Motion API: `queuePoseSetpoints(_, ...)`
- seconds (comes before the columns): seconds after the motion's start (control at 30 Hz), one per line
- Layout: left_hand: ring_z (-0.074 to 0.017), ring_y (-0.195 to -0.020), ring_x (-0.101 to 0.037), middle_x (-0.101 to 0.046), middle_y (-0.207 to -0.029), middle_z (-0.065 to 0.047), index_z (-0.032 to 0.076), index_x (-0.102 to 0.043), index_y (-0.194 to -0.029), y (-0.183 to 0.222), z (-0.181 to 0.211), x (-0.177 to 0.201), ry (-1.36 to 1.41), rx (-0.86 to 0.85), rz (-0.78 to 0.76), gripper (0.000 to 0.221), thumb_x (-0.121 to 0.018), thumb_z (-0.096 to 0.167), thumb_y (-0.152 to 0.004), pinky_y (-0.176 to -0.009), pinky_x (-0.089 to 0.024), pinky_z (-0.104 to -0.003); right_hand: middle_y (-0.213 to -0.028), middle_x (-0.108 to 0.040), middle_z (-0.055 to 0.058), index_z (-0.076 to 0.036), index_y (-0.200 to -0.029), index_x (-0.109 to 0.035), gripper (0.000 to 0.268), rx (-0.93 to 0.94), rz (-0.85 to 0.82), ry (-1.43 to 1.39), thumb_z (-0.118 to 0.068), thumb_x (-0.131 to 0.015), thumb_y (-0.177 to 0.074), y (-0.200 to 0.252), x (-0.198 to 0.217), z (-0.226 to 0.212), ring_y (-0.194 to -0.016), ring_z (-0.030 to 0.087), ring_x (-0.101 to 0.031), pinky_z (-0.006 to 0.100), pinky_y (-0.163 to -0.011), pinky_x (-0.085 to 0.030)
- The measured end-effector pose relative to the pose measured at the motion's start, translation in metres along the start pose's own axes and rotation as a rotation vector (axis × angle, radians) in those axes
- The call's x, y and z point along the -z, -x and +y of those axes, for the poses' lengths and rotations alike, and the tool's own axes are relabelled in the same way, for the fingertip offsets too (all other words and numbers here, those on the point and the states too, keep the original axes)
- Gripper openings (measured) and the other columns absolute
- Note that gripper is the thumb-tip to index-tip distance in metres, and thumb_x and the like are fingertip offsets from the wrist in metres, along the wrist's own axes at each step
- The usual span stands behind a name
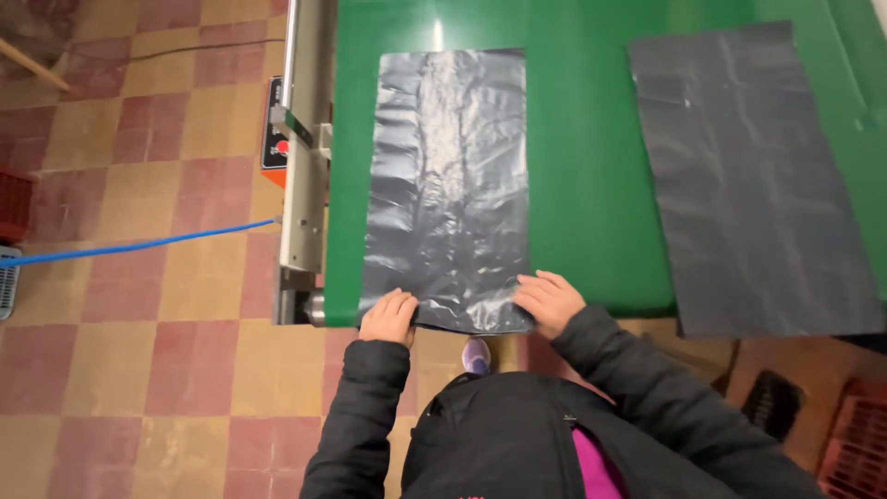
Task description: Folding black plastic bags and stacking them in a red plastic crate.
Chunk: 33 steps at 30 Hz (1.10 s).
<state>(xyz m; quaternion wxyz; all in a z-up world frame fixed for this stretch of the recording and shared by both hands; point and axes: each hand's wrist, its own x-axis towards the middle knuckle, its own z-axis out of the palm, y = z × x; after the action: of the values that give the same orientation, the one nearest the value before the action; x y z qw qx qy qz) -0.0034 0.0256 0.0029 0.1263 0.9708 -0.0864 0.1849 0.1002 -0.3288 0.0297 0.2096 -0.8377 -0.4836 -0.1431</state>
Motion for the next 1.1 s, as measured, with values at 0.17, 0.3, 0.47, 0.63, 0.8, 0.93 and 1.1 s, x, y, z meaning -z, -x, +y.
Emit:
queuePoseSetpoints(0.17,-0.0284,-0.095,-0.070,-0.072,-0.094,-0.004,0.016,-0.071,-0.104,-0.008,-0.017,0.058,0.176,0.106,-0.287,0.019,-0.077,0.019,-0.087,-0.078,-0.056,-0.041,-0.092,-0.074,0.010,-0.010,-0.097,-0.070,0.020,-0.132,-0.126,-0.300,-0.015,-0.076,-0.079,0.018,0.023,0.020,-0.084,0.032,-0.070,0.042,-0.072,-0.055)
queuePoseSetpoints(0.3,-0.0224,-0.077,-0.073,-0.074,-0.085,-0.006,0.010,-0.074,-0.099,-0.050,-0.010,0.102,0.696,0.227,-0.421,0.019,-0.080,0.019,-0.084,-0.068,-0.057,-0.034,-0.079,-0.075,0.006,-0.008,-0.098,-0.073,0.015,-0.527,-0.347,-0.735,-0.016,-0.075,-0.086,0.058,0.048,0.048,-0.069,0.019,-0.071,0.032,-0.063,-0.057)
queuePoseSetpoints(0.47,-0.0118,-0.075,-0.070,-0.074,-0.085,-0.005,0.004,-0.073,-0.094,-0.153,-0.033,0.099,1.003,0.133,-0.263,0.013,-0.080,0.012,-0.086,-0.070,-0.056,-0.026,-0.074,-0.069,0.004,-0.003,-0.100,-0.071,0.014,-0.716,-0.273,-0.731,-0.010,-0.075,-0.088,0.030,0.064,0.119,-0.068,0.008,-0.061,0.029,-0.061,-0.052)
queuePoseSetpoints(0.63,-0.0121,-0.079,-0.064,-0.070,-0.091,-0.011,0.002,-0.072,-0.105,-0.291,-0.106,-0.019,1.083,0.322,-0.048,0.017,-0.075,0.014,-0.094,-0.075,-0.053,-0.029,-0.090,-0.064,-0.003,-0.001,-0.112,-0.064,0.018,-0.753,0.134,-0.822,-0.010,-0.066,-0.097,-0.110,0.053,0.207,-0.080,0.005,-0.057,0.025,-0.070,-0.048)
queuePoseSetpoints(0.8,-0.0362,-0.087,-0.066,-0.071,-0.096,-0.022,0.001,-0.068,-0.108,-0.320,-0.153,-0.146,0.645,0.372,-0.015,0.035,-0.075,0.030,-0.090,-0.077,-0.053,-0.045,-0.082,-0.063,0.009,0.001,-0.100,-0.063,0.022,-0.833,0.213,-0.480,-0.017,-0.075,-0.097,-0.140,-0.031,0.274,-0.078,0.017,-0.059,0.033,-0.071,-0.050)
queuePoseSetpoints(0.93,-0.0475,-0.093,-0.065,-0.071,-0.099,-0.025,0.004,-0.062,-0.115,-0.309,-0.162,-0.177,0.407,0.431,-0.061,0.039,-0.068,0.037,-0.093,-0.080,-0.051,-0.054,-0.084,-0.070,0.013,-0.003,-0.101,-0.067,0.026,-0.935,0.142,-0.226,-0.025,-0.076,-0.090,-0.154,-0.043,0.272,-0.076,0.028,-0.068,0.038,-0.071,-0.053)
queuePoseSetpoints(1.1,-0.0482,-0.092,-0.065,-0.070,-0.099,-0.025,0.006,-0.058,-0.118,-0.305,-0.145,-0.147,0.377,0.453,-0.117,0.036,-0.065,0.034,-0.098,-0.077,-0.051,-0.056,-0.096,-0.070,0.012,-0.005,-0.106,-0.067,0.026,-0.883,0.103,-0.181,-0.026,-0.074,-0.091,-0.164,-0.029,0.269,-0.088,0.030,-0.067,0.040,-0.080,-0.054)
